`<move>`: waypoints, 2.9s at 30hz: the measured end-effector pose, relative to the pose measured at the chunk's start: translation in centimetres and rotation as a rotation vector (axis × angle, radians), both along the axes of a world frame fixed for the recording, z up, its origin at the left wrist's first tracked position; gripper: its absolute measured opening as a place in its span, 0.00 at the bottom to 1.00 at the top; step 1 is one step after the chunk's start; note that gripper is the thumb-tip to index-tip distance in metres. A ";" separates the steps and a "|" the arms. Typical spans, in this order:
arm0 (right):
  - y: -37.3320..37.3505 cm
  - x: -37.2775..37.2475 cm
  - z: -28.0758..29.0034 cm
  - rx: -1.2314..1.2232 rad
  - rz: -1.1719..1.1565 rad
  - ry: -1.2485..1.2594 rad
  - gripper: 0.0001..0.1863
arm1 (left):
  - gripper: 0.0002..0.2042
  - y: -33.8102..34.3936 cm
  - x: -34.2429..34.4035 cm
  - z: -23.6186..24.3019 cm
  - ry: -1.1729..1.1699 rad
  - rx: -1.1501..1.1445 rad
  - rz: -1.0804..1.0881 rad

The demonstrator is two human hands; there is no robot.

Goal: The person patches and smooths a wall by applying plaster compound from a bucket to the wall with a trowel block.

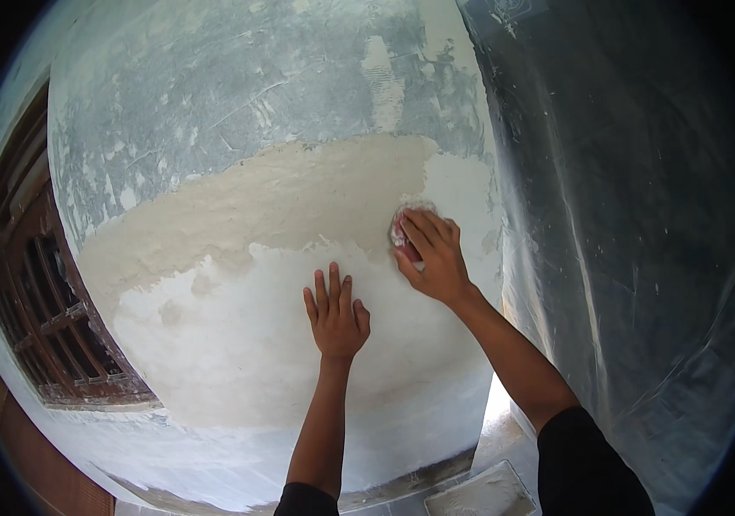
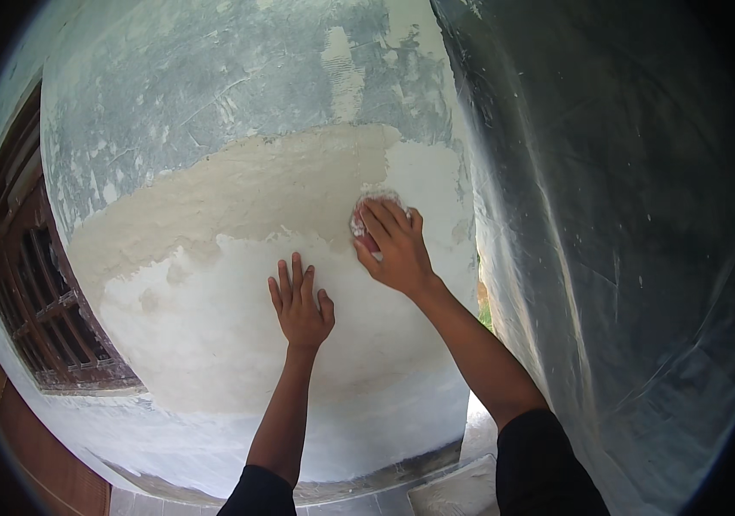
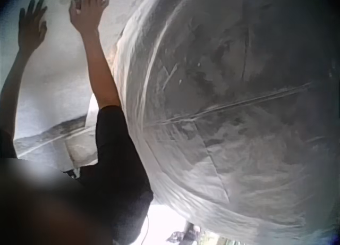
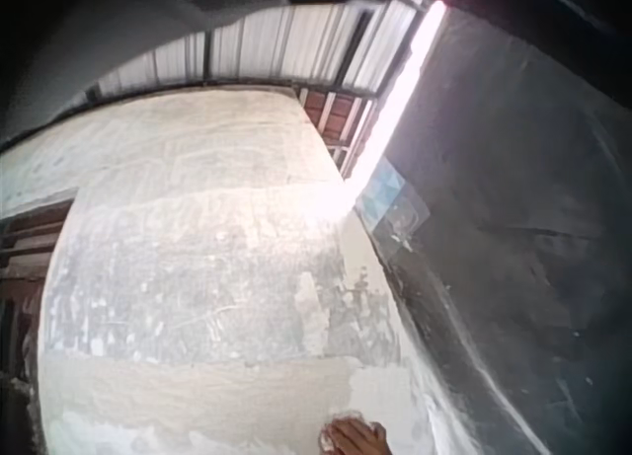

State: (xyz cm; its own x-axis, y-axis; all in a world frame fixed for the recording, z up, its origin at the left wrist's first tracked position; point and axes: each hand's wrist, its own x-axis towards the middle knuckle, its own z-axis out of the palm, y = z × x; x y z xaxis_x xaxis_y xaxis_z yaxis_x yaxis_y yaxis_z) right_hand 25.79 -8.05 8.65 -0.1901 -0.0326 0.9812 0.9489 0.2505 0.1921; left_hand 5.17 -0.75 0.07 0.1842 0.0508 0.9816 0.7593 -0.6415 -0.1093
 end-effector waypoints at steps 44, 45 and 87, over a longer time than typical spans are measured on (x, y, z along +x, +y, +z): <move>0.8 0.7 3.8 0.005 0.025 -0.131 0.23 | 0.21 0.4 0.4 -0.2 0.015 -0.006 -0.042; 0.2 0.7 1.1 -0.054 0.003 -0.162 0.23 | 0.21 0.3 0.4 -0.1 0.012 -0.015 -0.046; 0.2 2.5 6.1 0.046 0.058 -0.064 0.24 | 0.20 0.1 0.4 -0.3 0.011 -0.008 -0.040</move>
